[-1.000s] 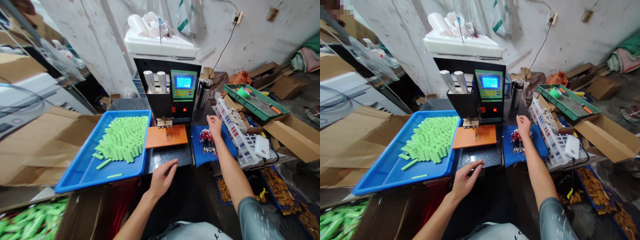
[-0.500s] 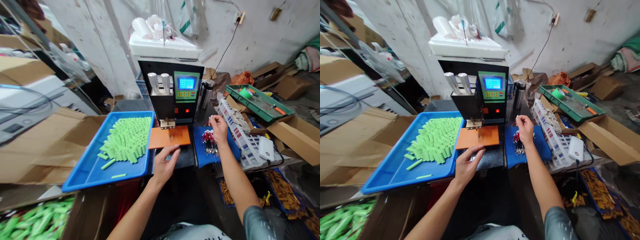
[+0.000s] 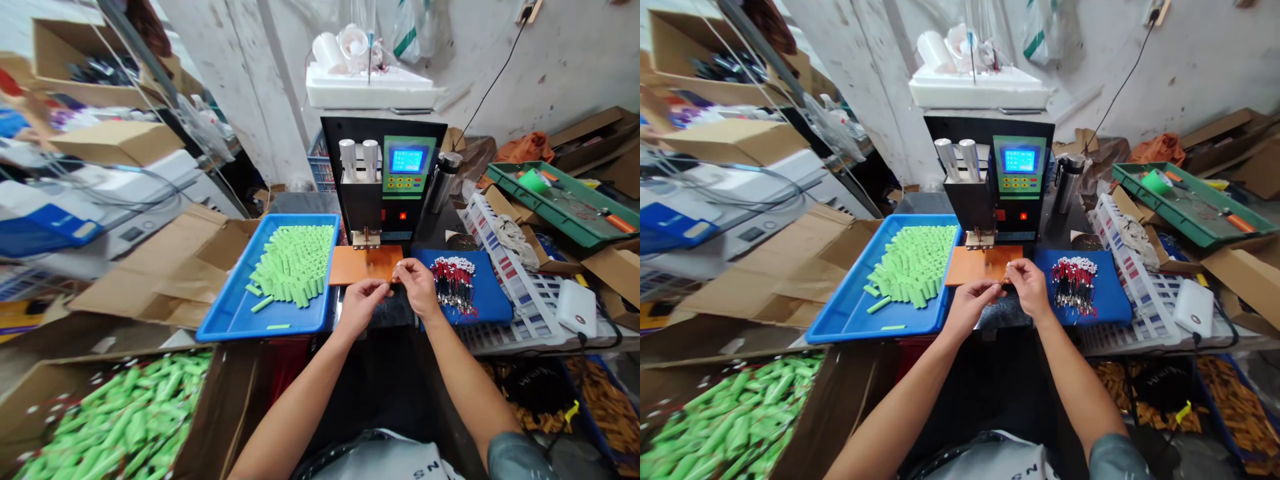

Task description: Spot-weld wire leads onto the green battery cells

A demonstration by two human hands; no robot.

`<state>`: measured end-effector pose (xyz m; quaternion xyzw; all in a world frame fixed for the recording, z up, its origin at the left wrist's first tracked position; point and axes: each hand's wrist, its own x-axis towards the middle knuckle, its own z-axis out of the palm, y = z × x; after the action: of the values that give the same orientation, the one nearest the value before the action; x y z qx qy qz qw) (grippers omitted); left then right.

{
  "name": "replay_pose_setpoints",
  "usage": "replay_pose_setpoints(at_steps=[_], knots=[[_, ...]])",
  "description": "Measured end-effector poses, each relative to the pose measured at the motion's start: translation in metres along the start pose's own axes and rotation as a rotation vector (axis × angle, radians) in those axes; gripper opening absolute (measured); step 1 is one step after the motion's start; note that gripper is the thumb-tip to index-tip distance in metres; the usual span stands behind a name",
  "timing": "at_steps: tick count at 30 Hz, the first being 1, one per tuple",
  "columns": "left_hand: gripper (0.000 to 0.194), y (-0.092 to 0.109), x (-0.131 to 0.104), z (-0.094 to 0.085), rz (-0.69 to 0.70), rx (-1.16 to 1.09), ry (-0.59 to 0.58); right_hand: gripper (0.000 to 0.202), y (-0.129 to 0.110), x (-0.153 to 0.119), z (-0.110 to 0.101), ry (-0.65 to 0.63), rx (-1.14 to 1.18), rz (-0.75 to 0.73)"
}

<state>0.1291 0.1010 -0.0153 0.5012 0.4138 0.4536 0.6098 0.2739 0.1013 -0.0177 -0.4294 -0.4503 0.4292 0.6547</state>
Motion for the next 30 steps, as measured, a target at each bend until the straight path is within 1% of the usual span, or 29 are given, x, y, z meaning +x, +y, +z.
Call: replay_pose_setpoints(at_steps=[6, 8, 10, 13, 15, 18, 20, 22, 24, 25, 26, 28, 29, 30], knots=[[0.032, -0.014, -0.004, -0.009, 0.021, -0.029, 0.066, 0.032, 0.002, -0.004, 0.004, -0.071, -0.052, 0.047], [0.030, -0.017, -0.006, -0.011, 0.044, -0.029, 0.075, 0.032, 0.006, -0.006, 0.003, -0.094, -0.027, 0.088], [0.027, -0.019, -0.008, -0.015, 0.073, 0.027, 0.067, 0.033, 0.012, -0.008, 0.003, -0.110, 0.009, 0.147], [0.025, -0.015, -0.012, -0.022, 0.110, 0.179, 0.022, 0.036, 0.019, -0.013, 0.006, -0.161, 0.016, 0.226], [0.025, -0.010, -0.014, -0.027, 0.123, 0.272, -0.016, 0.034, 0.021, -0.017, 0.010, -0.211, -0.023, 0.248], [0.025, -0.003, -0.019, -0.032, 0.125, 0.394, -0.046, 0.027, 0.019, -0.021, 0.015, -0.281, -0.102, 0.238], [0.025, 0.001, -0.024, -0.034, 0.119, 0.457, -0.058, 0.025, 0.018, -0.024, 0.018, -0.319, -0.152, 0.221], [0.022, 0.004, -0.028, -0.040, 0.130, 0.500, -0.077, 0.025, 0.018, -0.027, 0.018, -0.342, -0.181, 0.218], [0.020, 0.008, -0.031, -0.057, 0.164, 0.539, -0.038, 0.026, 0.019, -0.029, 0.016, -0.332, -0.192, 0.223], [0.021, 0.010, -0.031, -0.070, 0.182, 0.574, 0.021, 0.027, 0.020, -0.029, 0.014, -0.313, -0.192, 0.225], [0.023, 0.013, -0.030, -0.086, 0.191, 0.630, 0.108, 0.028, 0.022, -0.030, 0.011, -0.288, -0.191, 0.227], [0.022, 0.018, -0.026, -0.127, 0.157, 0.827, 0.314, 0.031, 0.024, -0.029, 0.005, -0.240, -0.181, 0.229], [0.020, 0.020, -0.022, -0.149, 0.100, 0.976, 0.393, 0.032, 0.024, -0.029, 0.002, -0.223, -0.171, 0.228], [0.017, 0.021, -0.019, -0.170, 0.006, 1.146, 0.430, 0.032, 0.024, -0.028, -0.001, -0.211, -0.160, 0.226]])
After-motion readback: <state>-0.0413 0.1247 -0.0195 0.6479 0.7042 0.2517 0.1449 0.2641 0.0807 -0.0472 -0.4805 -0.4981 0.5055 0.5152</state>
